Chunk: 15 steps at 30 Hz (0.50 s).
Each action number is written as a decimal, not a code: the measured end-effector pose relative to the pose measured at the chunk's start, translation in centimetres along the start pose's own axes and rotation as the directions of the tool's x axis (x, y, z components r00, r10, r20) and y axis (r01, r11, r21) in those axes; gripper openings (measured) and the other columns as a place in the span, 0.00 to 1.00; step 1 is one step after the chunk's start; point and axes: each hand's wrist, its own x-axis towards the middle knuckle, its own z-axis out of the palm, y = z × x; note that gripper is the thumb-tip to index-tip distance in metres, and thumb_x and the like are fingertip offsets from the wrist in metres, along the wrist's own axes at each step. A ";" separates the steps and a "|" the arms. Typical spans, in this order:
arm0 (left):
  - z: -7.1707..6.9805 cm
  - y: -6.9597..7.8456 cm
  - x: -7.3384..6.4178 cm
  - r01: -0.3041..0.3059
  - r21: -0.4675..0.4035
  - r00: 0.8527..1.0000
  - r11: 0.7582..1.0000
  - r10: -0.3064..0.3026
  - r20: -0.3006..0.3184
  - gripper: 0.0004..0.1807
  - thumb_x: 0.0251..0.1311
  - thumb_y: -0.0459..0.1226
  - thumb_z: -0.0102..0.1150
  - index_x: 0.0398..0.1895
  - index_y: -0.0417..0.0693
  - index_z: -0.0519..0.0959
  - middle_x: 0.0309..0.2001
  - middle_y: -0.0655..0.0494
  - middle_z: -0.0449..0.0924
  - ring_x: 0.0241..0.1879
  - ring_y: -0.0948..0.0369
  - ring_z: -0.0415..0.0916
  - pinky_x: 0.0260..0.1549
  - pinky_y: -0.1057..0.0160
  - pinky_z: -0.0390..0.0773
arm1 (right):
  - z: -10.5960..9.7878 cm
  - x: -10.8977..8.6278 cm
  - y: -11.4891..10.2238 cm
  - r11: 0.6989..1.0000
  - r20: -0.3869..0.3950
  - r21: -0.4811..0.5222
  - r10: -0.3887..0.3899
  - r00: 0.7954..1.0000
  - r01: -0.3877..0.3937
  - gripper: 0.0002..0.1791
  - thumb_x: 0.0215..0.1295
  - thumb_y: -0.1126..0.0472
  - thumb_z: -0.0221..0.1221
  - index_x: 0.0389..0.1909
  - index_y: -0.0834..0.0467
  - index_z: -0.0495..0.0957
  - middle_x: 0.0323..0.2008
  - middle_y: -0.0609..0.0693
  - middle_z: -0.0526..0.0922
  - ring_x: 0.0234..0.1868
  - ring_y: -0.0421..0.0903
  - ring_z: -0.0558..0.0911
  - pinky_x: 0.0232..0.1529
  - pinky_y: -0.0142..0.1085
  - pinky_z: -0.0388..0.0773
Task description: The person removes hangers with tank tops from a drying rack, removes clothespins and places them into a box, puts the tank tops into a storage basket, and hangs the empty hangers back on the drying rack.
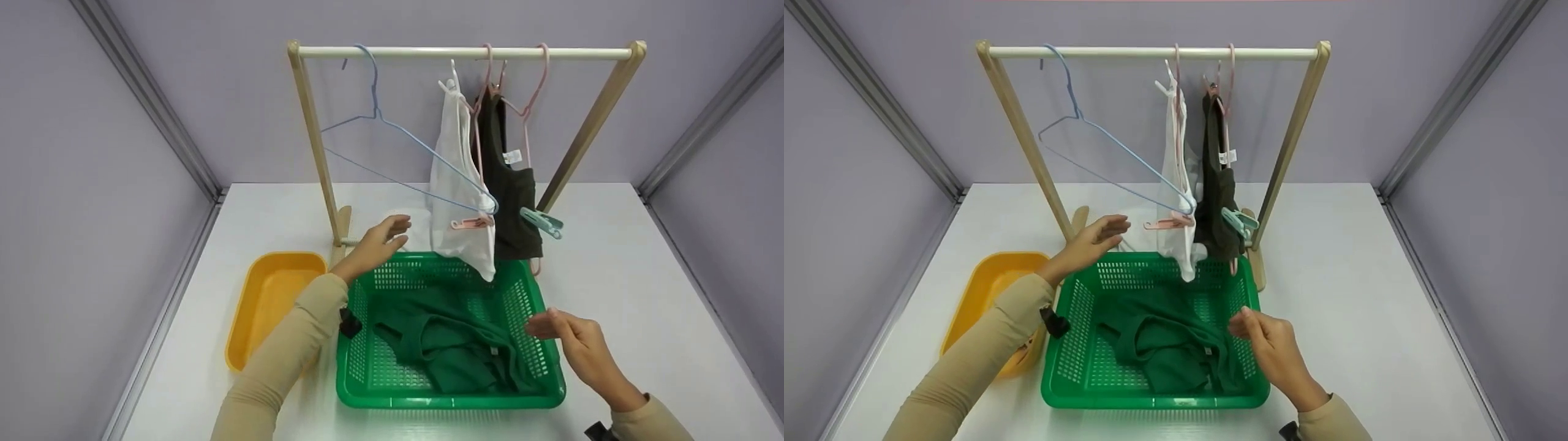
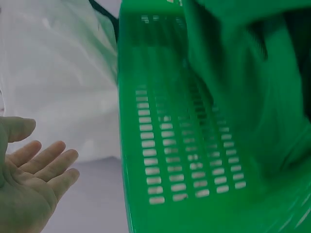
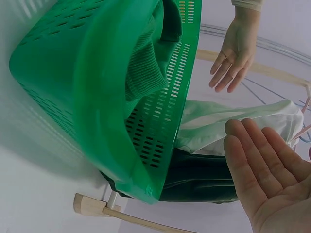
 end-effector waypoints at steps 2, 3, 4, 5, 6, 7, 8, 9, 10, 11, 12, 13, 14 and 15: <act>0.5 0.7 -0.3 -0.028 -0.008 0.999 1.000 0.028 -0.023 0.23 0.73 0.35 0.44 0.69 0.39 0.61 0.67 0.39 0.68 0.69 0.48 0.66 0.70 0.54 0.65 | 0.0 -0.1 0.0 1.000 -0.002 -0.003 0.001 1.000 -0.001 0.22 0.76 0.67 0.40 0.34 0.65 0.83 0.31 0.50 0.89 0.32 0.31 0.85 0.36 0.24 0.81; 0.7 1.1 -0.5 -0.046 -0.011 0.998 0.999 0.046 -0.039 0.22 0.73 0.34 0.44 0.68 0.38 0.62 0.66 0.39 0.69 0.68 0.49 0.67 0.70 0.54 0.66 | 0.1 -0.2 0.0 1.000 -0.003 -0.001 0.000 1.000 0.000 0.21 0.76 0.68 0.40 0.34 0.65 0.83 0.31 0.50 0.88 0.32 0.31 0.85 0.36 0.24 0.81; 0.9 1.5 -0.6 -0.067 -0.012 0.996 0.998 0.067 -0.054 0.22 0.73 0.34 0.44 0.67 0.38 0.63 0.65 0.39 0.69 0.68 0.49 0.67 0.70 0.55 0.66 | 0.1 -0.2 -0.1 1.000 -0.004 0.000 -0.005 1.000 0.005 0.21 0.76 0.68 0.41 0.34 0.65 0.83 0.30 0.51 0.88 0.32 0.31 0.85 0.36 0.24 0.81; 1.1 1.9 -0.9 -0.091 -0.010 0.993 0.996 0.090 -0.071 0.21 0.73 0.34 0.44 0.66 0.38 0.64 0.65 0.39 0.70 0.67 0.49 0.68 0.69 0.55 0.67 | 0.2 -0.2 -0.2 1.000 -0.006 0.001 -0.014 1.000 0.014 0.20 0.75 0.69 0.41 0.34 0.64 0.83 0.30 0.52 0.88 0.32 0.31 0.85 0.35 0.23 0.81; 1.3 2.4 -1.1 -0.116 -0.009 0.990 0.993 0.115 -0.086 0.20 0.73 0.33 0.44 0.65 0.37 0.65 0.64 0.38 0.71 0.67 0.49 0.68 0.69 0.54 0.67 | 0.3 -0.2 -0.3 1.000 -0.011 0.004 -0.027 1.000 0.027 0.19 0.74 0.69 0.42 0.33 0.64 0.83 0.30 0.53 0.88 0.31 0.30 0.85 0.35 0.23 0.81; 1.4 2.8 -1.4 -0.136 -0.006 0.986 0.991 0.135 -0.101 0.20 0.73 0.34 0.44 0.65 0.37 0.66 0.64 0.39 0.71 0.66 0.49 0.69 0.69 0.54 0.67 | 0.5 -0.1 -0.4 0.999 -0.016 0.006 -0.047 0.999 0.047 0.18 0.74 0.70 0.44 0.33 0.64 0.83 0.30 0.54 0.88 0.31 0.30 0.85 0.35 0.22 0.81; 1.6 3.3 -1.7 -0.155 -0.003 0.982 0.988 0.154 -0.114 0.19 0.73 0.33 0.44 0.64 0.37 0.67 0.63 0.39 0.72 0.66 0.50 0.69 0.69 0.54 0.67 | 0.7 -0.1 -0.6 0.997 -0.022 0.010 -0.074 0.997 0.074 0.17 0.73 0.71 0.45 0.33 0.64 0.83 0.30 0.54 0.88 0.31 0.30 0.85 0.35 0.22 0.81; 1.7 3.6 -2.0 -0.176 0.002 0.977 0.984 0.175 -0.124 0.19 0.72 0.33 0.44 0.63 0.37 0.68 0.63 0.39 0.72 0.66 0.49 0.69 0.68 0.53 0.67 | 0.9 0.0 -0.7 0.994 -0.030 0.007 -0.111 0.993 0.111 0.16 0.71 0.73 0.46 0.33 0.64 0.83 0.29 0.55 0.88 0.31 0.29 0.85 0.35 0.21 0.81; 1.9 4.0 -2.4 -0.190 0.007 0.973 0.982 0.189 -0.129 0.19 0.72 0.33 0.44 0.63 0.37 0.68 0.62 0.40 0.73 0.65 0.50 0.70 0.68 0.53 0.68 | 1.0 0.2 -0.9 0.989 -0.039 0.003 -0.150 0.988 0.151 0.15 0.70 0.74 0.47 0.33 0.64 0.83 0.29 0.55 0.88 0.31 0.29 0.85 0.35 0.20 0.81; 2.1 4.2 -2.7 -0.199 0.009 0.972 0.980 0.198 -0.129 0.18 0.72 0.33 0.45 0.62 0.37 0.68 0.62 0.40 0.73 0.65 0.50 0.70 0.68 0.52 0.68 | 1.2 0.3 -1.1 0.981 -0.052 -0.001 -0.194 0.980 0.194 0.14 0.68 0.76 0.49 0.33 0.65 0.83 0.29 0.56 0.88 0.32 0.29 0.85 0.36 0.20 0.80; 2.4 4.3 -3.0 -0.201 0.018 0.972 0.979 0.201 -0.123 0.18 0.72 0.33 0.45 0.62 0.37 0.69 0.61 0.40 0.74 0.65 0.50 0.71 0.67 0.52 0.69 | 1.3 0.4 -1.2 0.972 -0.061 -0.005 -0.234 0.970 0.234 0.13 0.66 0.77 0.49 0.34 0.66 0.83 0.29 0.57 0.88 0.32 0.28 0.85 0.36 0.19 0.80; 2.6 4.4 -3.3 -0.200 0.028 0.973 0.979 0.202 -0.110 0.18 0.72 0.34 0.45 0.62 0.38 0.69 0.61 0.41 0.74 0.64 0.50 0.71 0.66 0.52 0.70 | 1.5 0.5 -1.4 0.963 -0.069 -0.013 -0.268 0.961 0.268 0.12 0.65 0.78 0.50 0.34 0.66 0.83 0.29 0.57 0.88 0.33 0.27 0.84 0.36 0.18 0.79; 2.9 4.3 -3.6 -0.200 0.035 0.975 0.979 0.202 -0.092 0.18 0.72 0.34 0.45 0.62 0.38 0.69 0.61 0.41 0.74 0.64 0.50 0.71 0.65 0.51 0.70 | 1.5 0.7 -1.6 0.955 -0.074 -0.020 -0.298 0.952 0.297 0.12 0.64 0.79 0.51 0.35 0.67 0.82 0.29 0.58 0.88 0.33 0.27 0.84 0.37 0.17 0.79; 3.3 4.1 -3.9 -0.196 0.046 0.977 0.980 0.199 -0.072 0.19 0.72 0.34 0.45 0.62 0.38 0.69 0.61 0.41 0.74 0.64 0.49 0.71 0.65 0.51 0.71 | 1.6 0.8 -1.7 0.947 -0.079 -0.029 -0.320 0.944 0.319 0.11 0.63 0.79 0.51 0.35 0.68 0.82 0.29 0.59 0.88 0.34 0.26 0.84 0.38 0.16 0.78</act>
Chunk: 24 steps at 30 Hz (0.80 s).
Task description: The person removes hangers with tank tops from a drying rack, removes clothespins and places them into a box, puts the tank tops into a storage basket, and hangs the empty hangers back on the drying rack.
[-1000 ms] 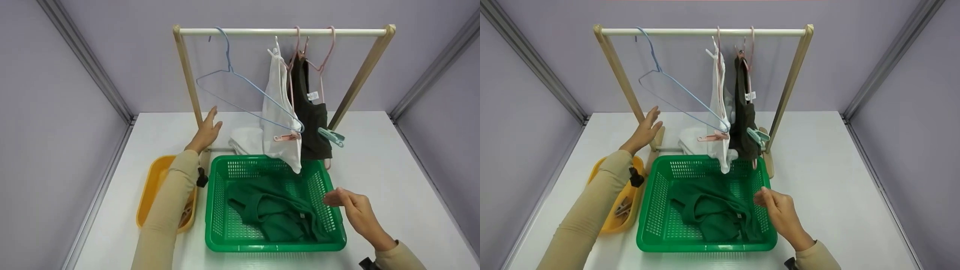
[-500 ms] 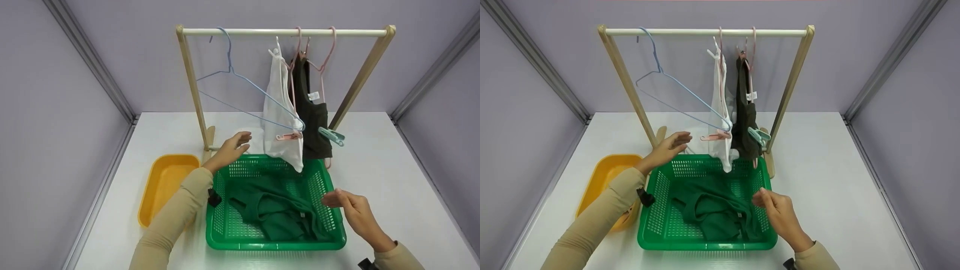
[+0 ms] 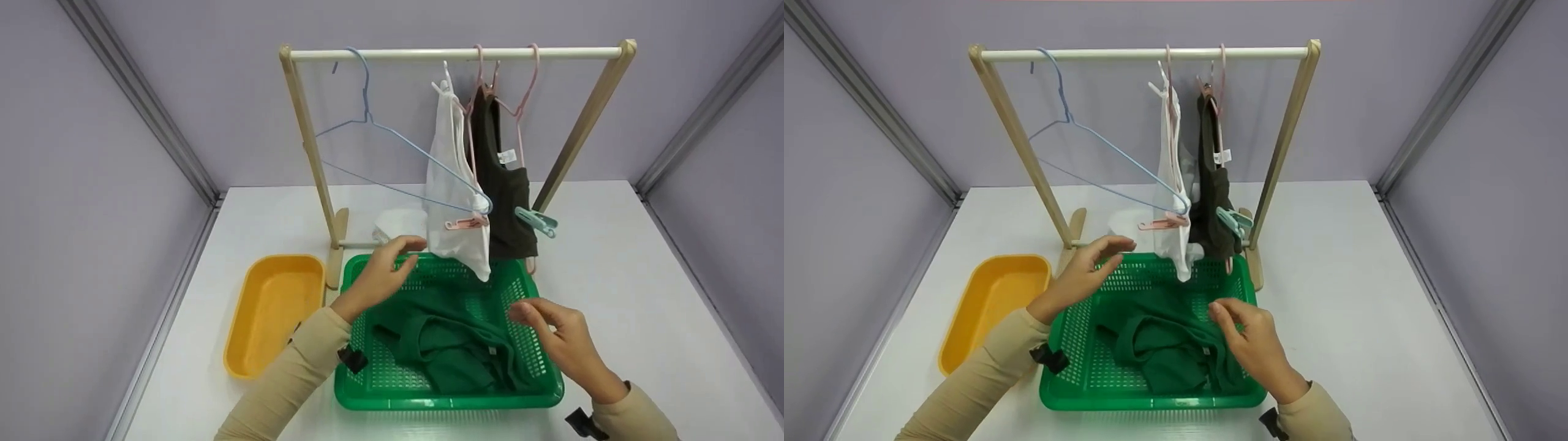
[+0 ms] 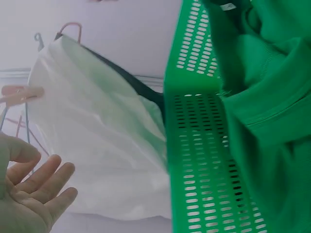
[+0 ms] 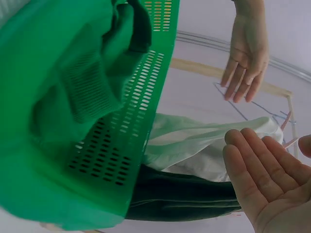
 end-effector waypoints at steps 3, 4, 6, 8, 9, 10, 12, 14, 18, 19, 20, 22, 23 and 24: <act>0.7 -0.8 -1.0 0.017 0.041 0.997 0.999 -0.020 0.073 0.19 0.72 0.36 0.46 0.63 0.38 0.69 0.61 0.41 0.74 0.63 0.49 0.71 0.63 0.51 0.72 | 0.3 0.5 -0.3 1.000 -0.002 -0.009 -0.022 1.000 0.022 0.11 0.62 0.79 0.52 0.35 0.67 0.82 0.29 0.59 0.87 0.35 0.25 0.83 0.38 0.15 0.78; 0.9 -1.1 -1.3 0.025 0.046 0.995 0.999 -0.029 0.095 0.19 0.72 0.36 0.46 0.63 0.38 0.68 0.61 0.40 0.74 0.63 0.49 0.71 0.63 0.51 0.72 | 0.3 0.6 -0.3 1.000 -0.002 -0.015 -0.025 1.000 0.025 0.11 0.62 0.79 0.53 0.35 0.67 0.82 0.30 0.59 0.87 0.35 0.24 0.83 0.39 0.15 0.77; 1.1 -1.6 -1.8 0.041 0.063 0.991 0.997 -0.049 0.127 0.19 0.72 0.35 0.46 0.63 0.39 0.69 0.61 0.41 0.74 0.63 0.49 0.72 0.63 0.51 0.72 | 0.4 0.7 -0.4 0.999 -0.004 -0.026 -0.028 1.000 0.028 0.11 0.62 0.79 0.53 0.35 0.66 0.83 0.30 0.59 0.87 0.35 0.24 0.82 0.39 0.14 0.77; 1.2 -1.8 -2.2 0.060 0.067 0.986 0.996 -0.070 0.149 0.19 0.72 0.35 0.46 0.62 0.39 0.69 0.61 0.41 0.74 0.63 0.49 0.72 0.63 0.49 0.72 | 0.5 0.9 -0.4 0.999 -0.008 -0.033 -0.034 0.999 0.034 0.11 0.62 0.79 0.53 0.36 0.66 0.83 0.30 0.58 0.87 0.35 0.24 0.82 0.40 0.14 0.77; 1.2 -1.9 -2.3 0.066 0.069 0.985 0.995 -0.076 0.154 0.18 0.72 0.35 0.46 0.62 0.39 0.69 0.60 0.40 0.74 0.63 0.48 0.72 0.63 0.49 0.72 | 0.5 0.9 -0.5 0.999 -0.011 -0.033 -0.039 0.999 0.038 0.11 0.62 0.79 0.53 0.35 0.66 0.83 0.30 0.58 0.87 0.35 0.24 0.82 0.40 0.14 0.77; 1.3 -2.0 -2.5 0.074 0.069 0.984 0.995 -0.084 0.157 0.18 0.72 0.34 0.47 0.62 0.39 0.69 0.60 0.41 0.74 0.63 0.48 0.72 0.63 0.48 0.72 | 0.5 0.9 -0.5 0.998 -0.014 -0.034 -0.044 0.999 0.043 0.11 0.61 0.79 0.54 0.36 0.66 0.83 0.29 0.58 0.87 0.35 0.24 0.82 0.40 0.14 0.76; 1.3 -2.1 -2.7 0.077 0.072 0.983 0.994 -0.088 0.161 0.18 0.72 0.34 0.46 0.62 0.39 0.69 0.60 0.41 0.74 0.62 0.48 0.72 0.63 0.47 0.72 | 0.4 1.0 -0.6 0.997 -0.025 -0.041 -0.065 0.998 0.064 0.11 0.60 0.79 0.54 0.36 0.66 0.83 0.29 0.58 0.88 0.35 0.23 0.82 0.41 0.14 0.76; 1.3 -2.2 -2.9 0.089 0.073 0.981 0.993 -0.101 0.166 0.18 0.72 0.34 0.46 0.62 0.40 0.69 0.60 0.42 0.74 0.62 0.49 0.72 0.63 0.48 0.72 | 0.5 1.1 -0.7 0.994 -0.041 -0.048 -0.100 0.994 0.099 0.11 0.60 0.80 0.55 0.36 0.66 0.83 0.30 0.59 0.88 0.36 0.24 0.83 0.42 0.14 0.76; 1.3 -2.3 -3.4 0.100 0.084 0.975 0.992 -0.114 0.192 0.17 0.71 0.33 0.46 0.61 0.41 0.70 0.60 0.42 0.75 0.62 0.50 0.73 0.63 0.50 0.72 | 0.7 1.7 -1.1 0.977 -0.089 -0.097 -0.201 0.976 0.193 0.12 0.57 0.80 0.57 0.37 0.65 0.83 0.31 0.59 0.87 0.38 0.24 0.82 0.44 0.14 0.75; 1.4 -2.4 -3.5 0.105 0.091 0.973 0.990 -0.122 0.198 0.17 0.71 0.33 0.46 0.61 0.41 0.70 0.60 0.43 0.75 0.62 0.50 0.73 0.63 0.51 0.73 | 0.7 1.8 -1.2 0.971 -0.103 -0.110 -0.222 0.970 0.210 0.12 0.56 0.80 0.57 0.37 0.65 0.83 0.31 0.59 0.87 0.39 0.23 0.82 0.45 0.14 0.75; 1.4 -2.4 -3.6 0.098 0.098 0.973 0.990 -0.116 0.202 0.17 0.71 0.33 0.46 0.61 0.41 0.71 0.60 0.43 0.75 0.61 0.50 0.74 0.62 0.51 0.73 | 0.8 2.0 -1.4 0.967 -0.119 -0.125 -0.238 0.964 0.224 0.12 0.55 0.80 0.58 0.37 0.65 0.83 0.32 0.59 0.87 0.41 0.23 0.81 0.47 0.14 0.75; 1.4 -2.5 -3.7 0.097 0.105 0.971 0.990 -0.118 0.207 0.17 0.71 0.33 0.46 0.60 0.42 0.71 0.59 0.43 0.76 0.61 0.51 0.74 0.62 0.52 0.73 | 1.0 2.5 -1.7 0.958 -0.147 -0.152 -0.265 0.953 0.243 0.13 0.53 0.81 0.59 0.38 0.65 0.82 0.34 0.59 0.86 0.43 0.22 0.80 0.49 0.14 0.74; 1.5 -2.5 -3.8 0.102 0.107 0.970 0.989 -0.123 0.209 0.16 0.71 0.34 0.47 0.60 0.42 0.71 0.59 0.44 0.76 0.61 0.51 0.74 0.62 0.52 0.73 | 1.1 2.8 -1.8 0.955 -0.160 -0.165 -0.273 0.949 0.247 0.14 0.53 0.80 0.60 0.40 0.66 0.82 0.35 0.60 0.86 0.44 0.21 0.79 0.50 0.14 0.73; 1.5 -2.5 -3.8 0.108 0.107 0.969 0.988 -0.128 0.209 0.16 0.71 0.35 0.47 0.60 0.43 0.72 0.59 0.45 0.76 0.61 0.52 0.74 0.62 0.53 0.73 | 1.2 3.0 -1.9 0.953 -0.172 -0.177 -0.276 0.946 0.246 0.15 0.52 0.80 0.61 0.41 0.66 0.82 0.36 0.60 0.85 0.45 0.21 0.78 0.51 0.14 0.73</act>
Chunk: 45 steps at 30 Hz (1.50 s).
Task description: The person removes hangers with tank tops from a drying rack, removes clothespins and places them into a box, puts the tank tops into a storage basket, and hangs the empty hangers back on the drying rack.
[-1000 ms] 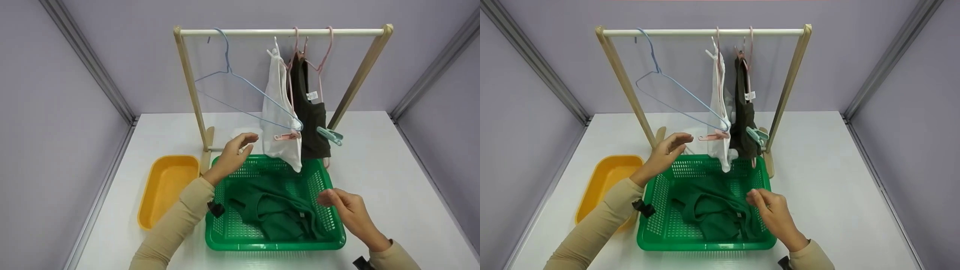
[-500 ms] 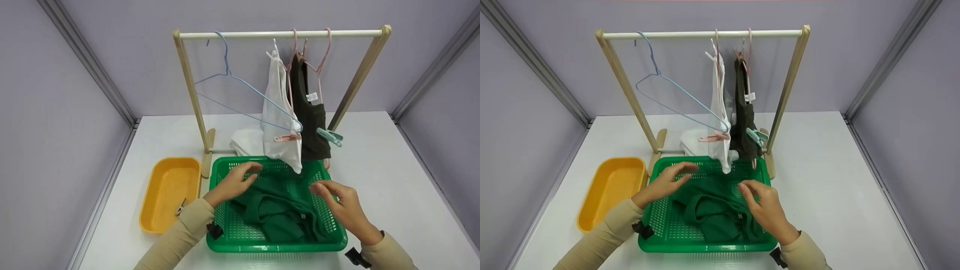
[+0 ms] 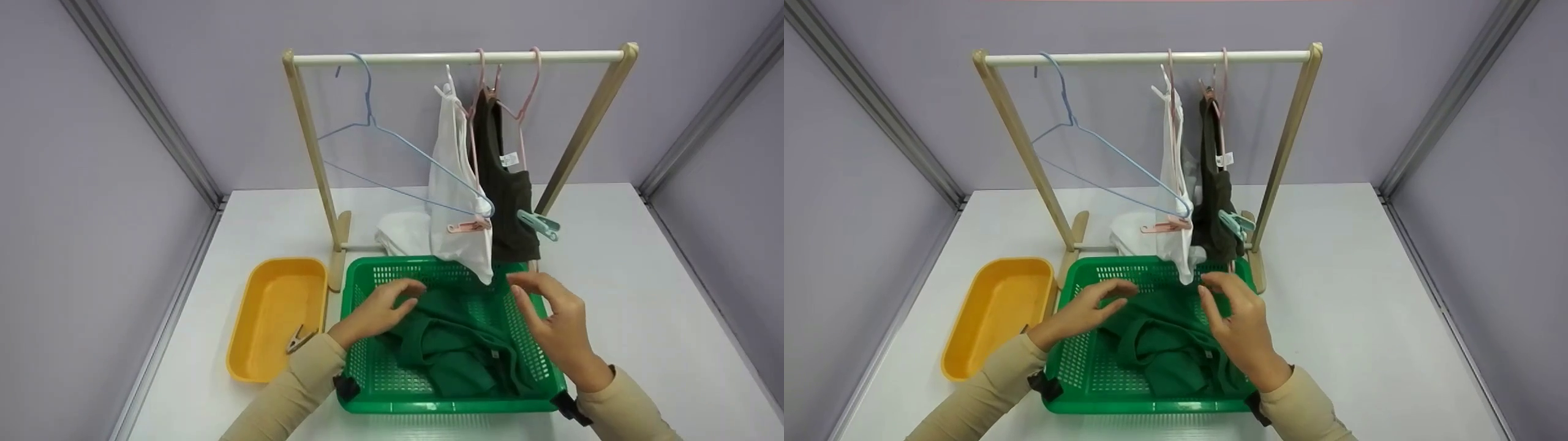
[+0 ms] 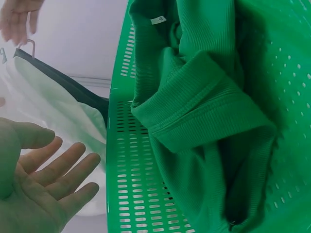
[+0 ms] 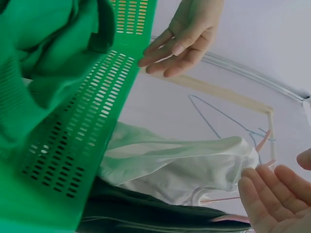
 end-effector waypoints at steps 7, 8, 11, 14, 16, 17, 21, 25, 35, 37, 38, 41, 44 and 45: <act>0.1 -0.4 -0.2 0.005 -0.052 1.000 0.999 -0.005 -0.005 0.16 0.71 0.35 0.47 0.59 0.40 0.72 0.59 0.41 0.76 0.62 0.50 0.73 0.63 0.51 0.72 | 1.1 1.7 -0.8 0.999 -0.046 -0.035 0.017 0.999 -0.019 0.23 0.52 0.78 0.64 0.51 0.67 0.77 0.47 0.63 0.82 0.52 0.28 0.77 0.56 0.14 0.70; 0.1 -0.4 -0.3 0.007 -0.058 1.000 0.998 -0.008 -0.007 0.16 0.71 0.34 0.47 0.59 0.40 0.72 0.59 0.41 0.76 0.62 0.50 0.73 0.63 0.51 0.72 | 1.3 1.9 -0.9 0.999 -0.044 -0.033 0.022 0.999 -0.024 0.24 0.52 0.77 0.64 0.53 0.68 0.76 0.49 0.64 0.82 0.53 0.29 0.77 0.56 0.14 0.70; 0.2 -0.5 -0.3 0.012 -0.061 1.000 0.998 -0.012 -0.009 0.16 0.71 0.34 0.47 0.59 0.40 0.71 0.60 0.41 0.75 0.62 0.51 0.73 0.63 0.52 0.72 | 1.8 2.4 -0.9 0.999 -0.026 -0.034 0.036 0.999 -0.037 0.26 0.53 0.76 0.64 0.56 0.69 0.73 0.53 0.65 0.79 0.57 0.38 0.77 0.58 0.14 0.68; 0.1 -0.3 -0.4 0.018 -0.059 1.000 0.998 -0.017 0.015 0.17 0.72 0.35 0.46 0.60 0.39 0.71 0.60 0.40 0.75 0.62 0.49 0.73 0.64 0.51 0.72 | 2.3 2.9 -0.8 0.996 -0.001 -0.032 0.082 0.997 -0.082 0.29 0.55 0.74 0.64 0.60 0.70 0.69 0.58 0.66 0.76 0.60 0.51 0.76 0.60 0.13 0.65; 0.0 -0.1 -0.5 0.029 -0.040 0.998 0.999 -0.027 0.048 0.17 0.72 0.36 0.46 0.60 0.39 0.71 0.60 0.40 0.75 0.63 0.49 0.73 0.64 0.51 0.72 | 2.6 3.3 -0.8 0.992 0.014 -0.037 0.118 0.993 -0.118 0.31 0.56 0.73 0.64 0.62 0.71 0.67 0.60 0.67 0.73 0.61 0.57 0.74 0.63 0.19 0.69; -0.1 0.0 -0.5 0.036 -0.031 0.997 0.999 -0.034 0.066 0.17 0.72 0.36 0.46 0.60 0.40 0.71 0.60 0.41 0.75 0.63 0.49 0.72 0.64 0.51 0.72 | 2.7 3.5 -0.8 0.990 0.020 -0.040 0.136 0.990 -0.135 0.32 0.56 0.73 0.64 0.62 0.71 0.66 0.61 0.67 0.72 0.62 0.59 0.73 0.63 0.24 0.71; -0.4 0.3 -0.7 0.056 0.005 0.992 0.998 -0.056 0.116 0.18 0.72 0.38 0.46 0.60 0.39 0.71 0.60 0.42 0.75 0.63 0.50 0.72 0.64 0.51 0.72 | 3.4 4.6 -0.5 0.982 0.044 -0.050 0.184 0.982 -0.182 0.34 0.56 0.72 0.65 0.63 0.73 0.64 0.62 0.68 0.70 0.64 0.61 0.72 0.60 0.48 0.74; -0.6 0.6 -0.6 0.046 0.010 0.991 0.999 -0.047 0.125 0.19 0.73 0.39 0.46 0.60 0.38 0.71 0.60 0.42 0.75 0.63 0.50 0.73 0.64 0.51 0.72 | 4.1 5.6 -0.1 0.981 0.053 -0.048 0.192 0.980 -0.189 0.34 0.57 0.72 0.64 0.63 0.74 0.63 0.61 0.69 0.70 0.63 0.61 0.73 0.60 0.51 0.73; -0.8 0.4 -0.7 0.052 0.003 0.989 0.999 -0.052 0.137 0.19 0.73 0.39 0.45 0.61 0.38 0.70 0.61 0.42 0.75 0.63 0.49 0.72 0.64 0.51 0.71 | 4.2 5.9 1.2 0.988 0.029 -0.039 0.152 0.988 -0.151 0.29 0.59 0.78 0.56 0.62 0.73 0.65 0.61 0.69 0.71 0.62 0.60 0.74 0.67 0.33 0.70; -0.8 0.3 -0.7 0.046 0.001 0.990 0.999 -0.045 0.135 0.19 0.73 0.39 0.45 0.60 0.37 0.71 0.60 0.42 0.75 0.63 0.49 0.72 0.64 0.51 0.71 | 4.0 5.9 1.4 0.989 0.022 -0.036 0.147 0.989 -0.146 0.28 0.58 0.80 0.54 0.63 0.71 0.66 0.61 0.68 0.71 0.63 0.60 0.73 0.68 0.27 0.67; -0.8 0.2 -0.7 0.043 0.002 0.990 0.999 -0.043 0.133 0.19 0.73 0.39 0.45 0.60 0.37 0.71 0.60 0.42 0.75 0.63 0.49 0.72 0.64 0.50 0.71 | 3.9 5.8 1.5 0.989 0.021 -0.038 0.144 0.989 -0.143 0.29 0.58 0.80 0.53 0.63 0.71 0.66 0.61 0.68 0.71 0.63 0.61 0.72 0.69 0.29 0.67; -0.7 0.2 -0.7 0.037 0.000 0.991 0.999 -0.036 0.131 0.19 0.73 0.38 0.46 0.59 0.36 0.71 0.59 0.41 0.75 0.62 0.49 0.72 0.64 0.50 0.71 | 3.6 5.8 1.7 0.991 0.021 -0.036 0.132 0.991 -0.131 0.30 0.56 0.82 0.49 0.63 0.69 0.67 0.61 0.68 0.71 0.64 0.62 0.71 0.68 0.41 0.68; -0.7 0.2 -0.8 0.036 -0.002 0.991 0.999 -0.035 0.129 0.18 0.72 0.38 0.46 0.59 0.35 0.71 0.59 0.41 0.75 0.62 0.49 0.72 0.64 0.50 0.71 | 3.3 5.7 1.9 0.991 0.023 -0.054 0.121 0.992 -0.120 0.31 0.55 0.83 0.48 0.63 0.68 0.67 0.61 0.67 0.72 0.63 0.61 0.72 0.64 0.51 0.69; -0.6 0.2 -0.9 0.037 -0.004 0.991 0.999 -0.036 0.129 0.18 0.72 0.37 0.46 0.59 0.35 0.71 0.59 0.41 0.75 0.62 0.49 0.72 0.64 0.50 0.71 | 3.2 5.7 2.0 0.992 0.022 -0.059 0.116 0.993 -0.115 0.31 0.55 0.83 0.49 0.63 0.68 0.68 0.60 0.67 0.72 0.63 0.61 0.72 0.65 0.47 0.69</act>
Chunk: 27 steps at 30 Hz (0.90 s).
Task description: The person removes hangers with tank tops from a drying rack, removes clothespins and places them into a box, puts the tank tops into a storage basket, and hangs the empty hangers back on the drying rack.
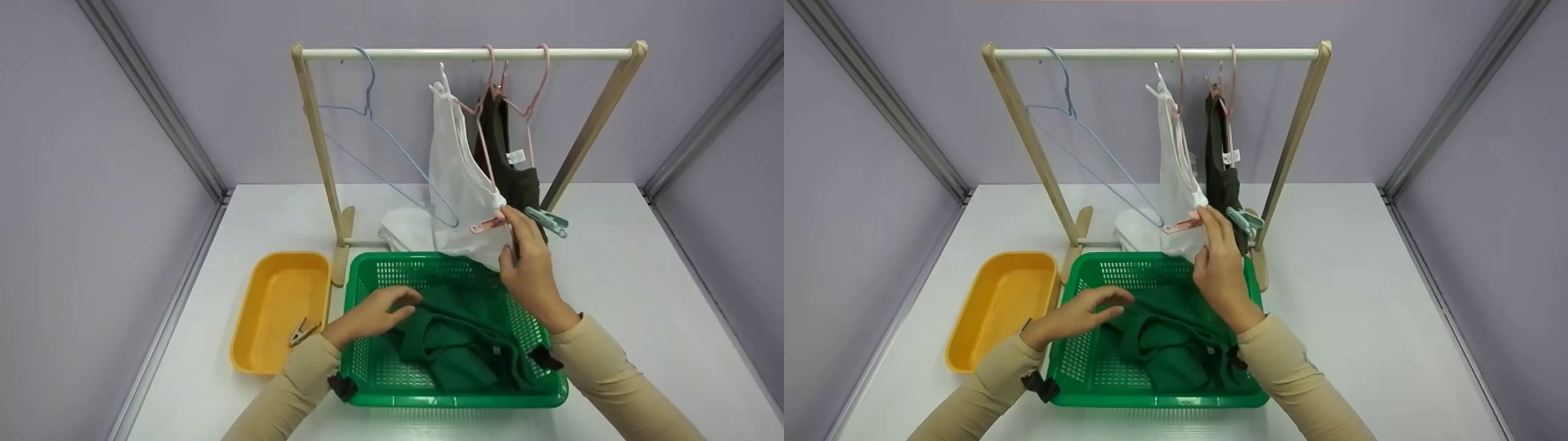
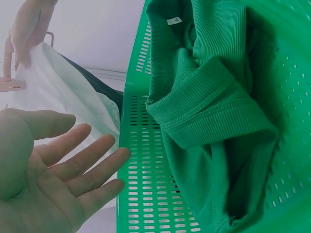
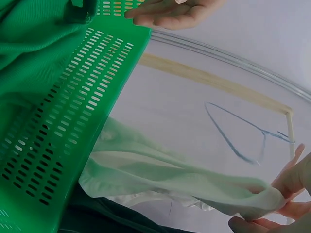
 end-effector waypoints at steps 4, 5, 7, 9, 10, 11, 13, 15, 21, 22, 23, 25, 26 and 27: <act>0.1 -0.1 -0.1 0.006 -0.009 1.000 1.000 -0.006 0.001 0.18 0.72 0.38 0.46 0.59 0.36 0.71 0.59 0.41 0.75 0.62 0.49 0.72 0.63 0.50 0.72 | -0.1 0.1 0.1 1.000 0.001 -0.016 -0.009 1.000 0.009 0.29 0.56 0.82 0.50 0.62 0.68 0.68 0.58 0.67 0.74 0.59 0.60 0.74 0.64 0.21 0.66; 0.1 -0.1 -0.2 0.008 -0.012 1.000 1.000 -0.008 0.000 0.18 0.73 0.38 0.46 0.59 0.36 0.71 0.60 0.41 0.75 0.62 0.49 0.72 0.64 0.50 0.72 | 0.0 0.2 0.1 1.000 0.002 -0.020 -0.005 1.000 0.005 0.28 0.57 0.81 0.51 0.61 0.69 0.69 0.57 0.67 0.75 0.59 0.59 0.75 0.64 0.21 0.66; 0.1 -0.1 -0.2 0.014 -0.015 1.000 1.000 -0.014 -0.001 0.19 0.73 0.38 0.46 0.60 0.37 0.71 0.60 0.42 0.75 0.63 0.49 0.72 0.64 0.50 0.71 | 0.1 0.5 0.0 1.000 0.001 -0.023 0.002 1.000 -0.002 0.26 0.58 0.81 0.53 0.60 0.71 0.69 0.56 0.68 0.76 0.57 0.60 0.77 0.63 0.25 0.71; 0.1 -0.1 -0.3 0.018 -0.015 1.000 1.000 -0.018 -0.002 0.19 0.73 0.39 0.45 0.60 0.37 0.71 0.60 0.42 0.75 0.63 0.50 0.72 0.64 0.51 0.71 | 0.2 0.8 0.0 1.000 0.002 -0.023 0.022 1.000 -0.022 0.24 0.59 0.79 0.54 0.59 0.74 0.70 0.55 0.69 0.77 0.57 0.61 0.79 0.60 0.37 0.77; 0.1 -0.1 -0.3 0.019 -0.015 1.000 1.000 -0.019 -0.004 0.19 0.73 0.39 0.45 0.60 0.38 0.71 0.60 0.43 0.75 0.63 0.50 0.72 0.64 0.51 0.71 | 0.3 1.0 -0.1 0.999 0.003 -0.020 0.035 0.999 -0.035 0.23 0.59 0.79 0.55 0.58 0.75 0.70 0.55 0.69 0.78 0.56 0.61 0.80 0.58 0.43 0.78; 0.1 -0.1 -0.3 0.019 -0.017 1.000 1.000 -0.019 -0.004 0.19 0.73 0.39 0.45 0.60 0.38 0.71 0.60 0.42 0.75 0.63 0.49 0.72 0.64 0.52 0.71 | 0.4 1.2 -0.1 0.999 0.004 -0.018 0.048 0.999 -0.047 0.22 0.60 0.78 0.56 0.57 0.75 0.70 0.54 0.70 0.79 0.56 0.62 0.80 0.55 0.48 0.78; 0.2 0.0 -0.3 0.019 -0.019 1.000 1.000 -0.019 -0.004 0.19 0.73 0.39 0.45 0.60 0.37 0.71 0.60 0.42 0.75 0.63 0.49 0.72 0.64 0.51 0.71 | 0.6 1.5 0.0 0.997 0.003 -0.017 0.077 0.997 -0.077 0.21 0.60 0.77 0.57 0.56 0.76 0.71 0.52 0.70 0.80 0.53 0.62 0.82 0.50 0.49 0.80; 0.2 0.0 -0.4 0.020 -0.020 1.000 1.000 -0.020 -0.006 0.19 0.73 0.39 0.45 0.60 0.37 0.71 0.60 0.42 0.75 0.63 0.49 0.72 0.64 0.51 0.71 | 0.7 1.7 0.1 0.993 0.004 -0.018 0.120 0.993 -0.120 0.19 0.61 0.75 0.58 0.53 0.74 0.73 0.49 0.69 0.82 0.50 0.61 0.84 0.48 0.48 0.81; -0.1 0.0 -0.5 0.034 -0.022 0.999 0.999 -0.034 -0.007 0.19 0.73 0.39 0.45 0.61 0.38 0.71 0.61 0.42 0.75 0.63 0.48 0.71 0.64 0.49 0.71 | 0.9 2.3 0.0 0.962 -0.014 -0.007 0.271 0.962 -0.272 0.11 0.62 0.69 0.61 0.45 0.70 0.77 0.42 0.64 0.85 0.44 0.55 0.87 0.44 0.27 0.83; -0.3 0.0 -0.5 0.036 -0.024 0.999 0.999 -0.036 -0.009 0.19 0.73 0.39 0.45 0.61 0.38 0.71 0.61 0.42 0.74 0.64 0.48 0.71 0.64 0.49 0.70 | 0.9 2.4 -0.1 0.960 -0.022 -0.002 0.279 0.960 -0.279 0.11 0.63 0.69 0.60 0.43 0.70 0.77 0.41 0.64 0.85 0.42 0.54 0.87 0.42 0.22 0.81; -0.4 -0.1 -0.5 0.040 -0.025 0.999 0.999 -0.041 -0.014 0.19 0.73 0.39 0.45 0.61 0.38 0.70 0.61 0.41 0.74 0.64 0.48 0.71 0.64 0.49 0.70 | 1.0 2.5 -0.1 0.959 -0.035 -0.003 0.282 0.959 -0.282 0.10 0.62 0.69 0.60 0.42 0.70 0.76 0.39 0.64 0.85 0.41 0.53 0.87 0.40 0.17 0.78; -0.8 -0.1 -0.6 0.049 -0.028 0.998 0.998 -0.050 -0.028 0.19 0.73 0.39 0.45 0.61 0.39 0.70 0.61 0.42 0.74 0.64 0.48 0.71 0.65 0.49 0.70 | 1.1 2.7 -0.1 0.963 -0.070 -0.002 0.270 0.960 -0.271 0.09 0.61 0.70 0.60 0.41 0.70 0.75 0.36 0.63 0.84 0.37 0.51 0.85 0.36 0.11 0.70; -1.0 -0.1 -0.6 0.053 -0.033 0.998 0.998 -0.054 -0.037 0.19 0.73 0.39 0.46 0.61 0.40 0.70 0.61 0.42 0.74 0.64 0.48 0.71 0.65 0.49 0.70 | 1.1 2.8 0.0 0.966 -0.091 -0.001 0.258 0.962 -0.259 0.09 0.60 0.71 0.59 0.40 0.70 0.75 0.35 0.63 0.83 0.36 0.50 0.83 0.35 0.11 0.68; -1.3 -0.2 -0.6 0.054 -0.042 0.997 0.998 -0.056 -0.045 0.19 0.73 0.39 0.46 0.62 0.39 0.70 0.61 0.41 0.74 0.64 0.47 0.70 0.65 0.48 0.70 | 1.2 2.9 0.0 0.969 -0.111 0.004 0.247 0.963 -0.248 0.09 0.59 0.71 0.59 0.39 0.70 0.74 0.33 0.62 0.82 0.35 0.49 0.82 0.35 0.11 0.67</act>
